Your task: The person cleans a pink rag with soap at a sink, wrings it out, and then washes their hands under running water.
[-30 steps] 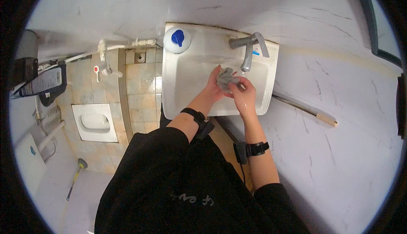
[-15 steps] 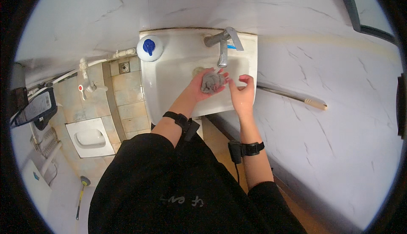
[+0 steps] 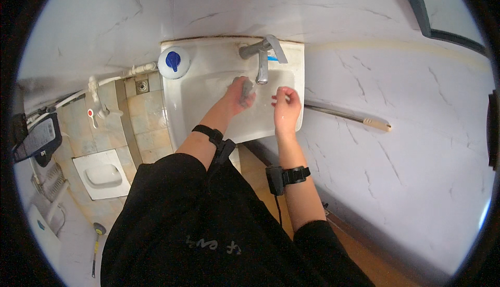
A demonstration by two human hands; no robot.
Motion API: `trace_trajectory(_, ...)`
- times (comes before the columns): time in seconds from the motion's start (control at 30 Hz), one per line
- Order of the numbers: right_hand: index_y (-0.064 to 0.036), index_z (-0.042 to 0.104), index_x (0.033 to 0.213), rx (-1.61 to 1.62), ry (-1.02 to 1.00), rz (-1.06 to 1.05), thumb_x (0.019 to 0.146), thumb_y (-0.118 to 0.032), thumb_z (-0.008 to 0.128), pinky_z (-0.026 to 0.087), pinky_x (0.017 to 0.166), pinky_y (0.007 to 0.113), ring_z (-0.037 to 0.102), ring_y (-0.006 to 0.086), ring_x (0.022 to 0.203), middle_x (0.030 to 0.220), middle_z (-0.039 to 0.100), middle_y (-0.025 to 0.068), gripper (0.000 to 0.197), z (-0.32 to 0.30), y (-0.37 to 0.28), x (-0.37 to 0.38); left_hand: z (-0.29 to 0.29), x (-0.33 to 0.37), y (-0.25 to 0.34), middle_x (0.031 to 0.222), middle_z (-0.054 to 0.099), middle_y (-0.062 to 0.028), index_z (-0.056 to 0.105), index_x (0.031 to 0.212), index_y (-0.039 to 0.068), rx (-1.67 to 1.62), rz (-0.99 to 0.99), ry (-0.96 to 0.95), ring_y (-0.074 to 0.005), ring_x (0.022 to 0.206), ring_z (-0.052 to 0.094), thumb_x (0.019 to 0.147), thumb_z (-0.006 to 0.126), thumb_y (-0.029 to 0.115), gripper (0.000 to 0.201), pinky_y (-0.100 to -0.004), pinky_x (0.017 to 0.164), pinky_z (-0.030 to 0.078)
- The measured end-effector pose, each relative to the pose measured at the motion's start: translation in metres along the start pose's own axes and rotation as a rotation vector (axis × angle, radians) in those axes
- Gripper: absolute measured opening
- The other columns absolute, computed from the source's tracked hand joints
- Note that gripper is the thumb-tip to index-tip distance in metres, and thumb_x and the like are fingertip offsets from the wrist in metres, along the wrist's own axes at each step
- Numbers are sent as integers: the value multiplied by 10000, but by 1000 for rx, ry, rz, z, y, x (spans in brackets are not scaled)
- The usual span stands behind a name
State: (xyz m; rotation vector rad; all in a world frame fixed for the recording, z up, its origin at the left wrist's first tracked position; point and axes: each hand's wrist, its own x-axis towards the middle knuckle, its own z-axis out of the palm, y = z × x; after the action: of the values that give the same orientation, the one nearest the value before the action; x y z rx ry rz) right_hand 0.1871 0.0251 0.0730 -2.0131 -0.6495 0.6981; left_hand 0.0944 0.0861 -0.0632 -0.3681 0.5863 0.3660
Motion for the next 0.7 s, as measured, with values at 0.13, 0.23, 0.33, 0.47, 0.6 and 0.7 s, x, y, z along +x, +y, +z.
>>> trace_trajectory(0.13,-31,561,1000,60,-73,258,926,-210,568,499,644,290,616,164,790,950,593,53,193,9,36,-15,-28,22,-13,774,559,-102,509,897,76,803,683,258,-284,601,565,880,534,353,279,-371,513,476)
trace_trajectory(0.23,-6,500,1122,146,-124,439,931,-290,544,511,677,316,616,209,862,1082,555,114,346,7,47,-16,-16,24,-29,808,623,-170,538,973,33,1329,902,359,-348,665,611,867,527,382,364,-418,642,496)
trace_trajectory(0.33,-42,414,1297,348,-228,698,956,-500,433,454,955,464,502,309,1153,1193,505,146,571,11,37,-12,46,-36,-37,919,648,-210,533,1141,27,1190,606,480,-338,789,641,882,517,344,410,-377,743,502)
trace_trajectory(0.47,-58,474,1275,790,-326,874,927,-542,459,362,1034,485,491,293,1181,1254,509,152,596,12,38,1,34,-76,-47,928,670,-182,625,1018,0,1227,788,251,-316,777,661,879,554,340,374,-360,760,504)
trace_trajectory(0.6,-95,528,1178,828,-490,923,921,-469,501,415,923,471,533,283,1063,1148,564,125,455,11,50,12,20,-106,-45,1045,668,-108,638,975,-1,1118,933,223,-243,834,658,902,559,162,195,-317,742,501)
trace_trajectory(0.7,-97,535,1130,827,-531,939,929,-423,505,481,767,385,576,251,918,1075,578,107,384,35,35,-1,-12,-109,-38,1033,670,-101,637,996,11,1023,1050,429,-207,855,652,918,536,150,189,-313,741,496)
